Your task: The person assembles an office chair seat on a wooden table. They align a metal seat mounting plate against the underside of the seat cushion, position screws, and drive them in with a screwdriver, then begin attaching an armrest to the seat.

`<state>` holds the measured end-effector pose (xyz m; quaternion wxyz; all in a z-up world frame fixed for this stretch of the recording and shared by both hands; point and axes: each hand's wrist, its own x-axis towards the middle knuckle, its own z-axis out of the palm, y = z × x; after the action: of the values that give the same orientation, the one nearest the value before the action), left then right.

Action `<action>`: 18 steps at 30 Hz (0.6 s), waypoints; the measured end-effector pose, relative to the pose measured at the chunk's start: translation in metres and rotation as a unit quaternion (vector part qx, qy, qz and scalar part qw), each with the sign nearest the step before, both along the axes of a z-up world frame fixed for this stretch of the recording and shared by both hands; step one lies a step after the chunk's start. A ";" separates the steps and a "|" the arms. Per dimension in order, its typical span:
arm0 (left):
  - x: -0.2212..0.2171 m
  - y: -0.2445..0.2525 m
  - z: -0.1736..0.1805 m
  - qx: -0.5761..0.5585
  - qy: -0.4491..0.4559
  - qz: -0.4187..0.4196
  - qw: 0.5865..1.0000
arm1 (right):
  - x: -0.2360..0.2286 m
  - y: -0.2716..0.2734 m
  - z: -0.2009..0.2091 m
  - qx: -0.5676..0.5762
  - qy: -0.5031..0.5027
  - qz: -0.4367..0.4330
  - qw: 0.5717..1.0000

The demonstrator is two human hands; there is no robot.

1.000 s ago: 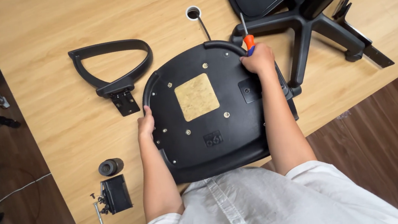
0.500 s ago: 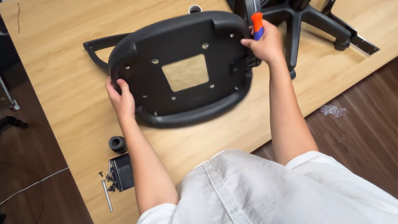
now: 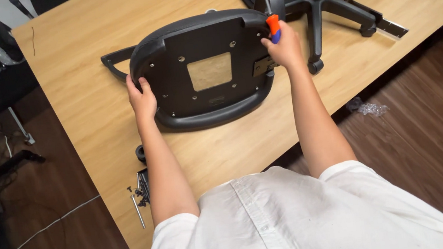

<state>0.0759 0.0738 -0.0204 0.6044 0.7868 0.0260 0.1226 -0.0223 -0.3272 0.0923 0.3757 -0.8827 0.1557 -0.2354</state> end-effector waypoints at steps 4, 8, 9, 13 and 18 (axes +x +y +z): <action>0.005 0.001 -0.007 -0.007 -0.002 -0.029 1.000 | -0.006 0.018 0.006 -0.025 -0.064 0.035 0.997; 0.013 -0.001 -0.015 0.012 -0.009 -0.008 1.000 | 0.005 0.035 -0.004 -0.162 -0.145 0.079 0.973; 0.011 -0.002 -0.015 0.023 -0.010 0.000 1.000 | 0.002 0.048 0.000 -0.141 -0.090 0.068 0.984; 0.014 -0.003 -0.019 0.030 -0.011 0.011 0.999 | 0.012 0.065 -0.003 -0.121 -0.023 0.077 0.989; 0.027 -0.004 -0.028 0.007 -0.051 -0.035 0.998 | 0.026 0.049 -0.002 -0.098 -0.021 0.100 0.990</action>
<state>0.1028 0.0695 -0.0484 0.6032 0.7842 -0.0335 0.1419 0.0039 -0.2782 0.0902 0.3124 -0.9213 0.0346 -0.2290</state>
